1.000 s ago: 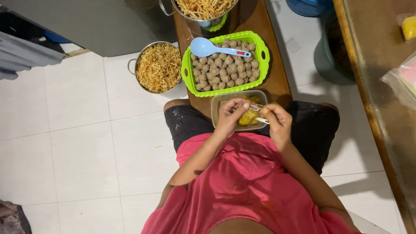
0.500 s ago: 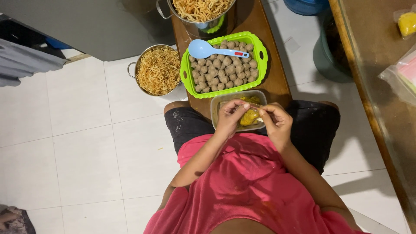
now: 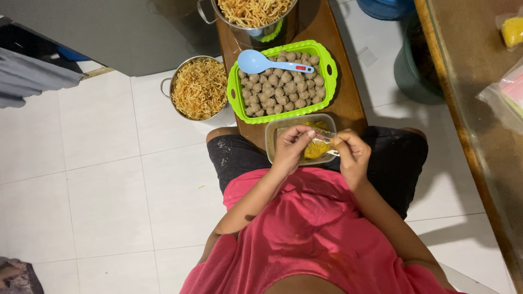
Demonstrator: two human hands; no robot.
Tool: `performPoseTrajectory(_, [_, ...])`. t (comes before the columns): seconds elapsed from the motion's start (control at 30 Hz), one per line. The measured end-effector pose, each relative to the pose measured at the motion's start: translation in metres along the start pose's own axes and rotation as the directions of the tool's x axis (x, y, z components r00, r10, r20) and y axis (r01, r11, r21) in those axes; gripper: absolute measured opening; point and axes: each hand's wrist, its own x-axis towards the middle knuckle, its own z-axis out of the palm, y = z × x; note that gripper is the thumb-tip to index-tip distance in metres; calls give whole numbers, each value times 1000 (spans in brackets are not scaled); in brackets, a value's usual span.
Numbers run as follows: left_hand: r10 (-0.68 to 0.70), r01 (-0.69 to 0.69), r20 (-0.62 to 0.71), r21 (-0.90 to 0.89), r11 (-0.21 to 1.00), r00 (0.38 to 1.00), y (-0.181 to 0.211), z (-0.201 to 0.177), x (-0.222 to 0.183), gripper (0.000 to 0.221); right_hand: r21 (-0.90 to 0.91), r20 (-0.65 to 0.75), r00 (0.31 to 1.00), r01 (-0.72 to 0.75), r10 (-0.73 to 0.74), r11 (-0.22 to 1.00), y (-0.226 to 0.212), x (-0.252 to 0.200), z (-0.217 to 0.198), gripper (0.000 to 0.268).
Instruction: A person is sitting on the floor, using a spoon to portion yellow food paste into small plastic bags.
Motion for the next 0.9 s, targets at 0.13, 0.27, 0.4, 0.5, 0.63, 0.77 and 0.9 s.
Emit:
performPoseTrajectory(0.13, [-18, 18, 20, -12, 1000, 1000, 12, 8, -4, 10, 41, 30, 997, -67, 66, 997, -21, 3, 5, 7])
performPoseTrajectory(0.27, [-41, 40, 61, 18, 999, 997, 12, 8, -5, 9, -27, 21, 1000, 2, -1, 1000, -15, 5, 6, 6])
performPoseTrajectory(0.4, [-50, 49, 54, 31, 998, 997, 13, 9, -6, 10, -72, 22, 999, 26, -24, 997, -14, 6, 5, 5])
performPoseTrajectory(0.5, [-52, 49, 66, 57, 997, 996, 18, 10, -6, 9, -81, 28, 999, 25, -22, 996, -12, 6, 3, 6])
performPoseTrajectory(0.63, [-65, 61, 70, 62, 996, 995, 17, 12, -6, 10, -93, 24, 999, 37, -35, 995, -7, 5, 1, 5])
performPoseTrajectory(0.77, [-62, 48, 115, 118, 992, 991, 20, 10, -7, 16, -100, 16, 999, 51, -50, 994, -3, 5, 0, 6])
performPoseTrajectory(0.9, [-29, 3, 151, 165, 986, 988, -2, -6, -2, 13, -144, 7, 997, 73, -73, 987, -11, 5, 4, 6])
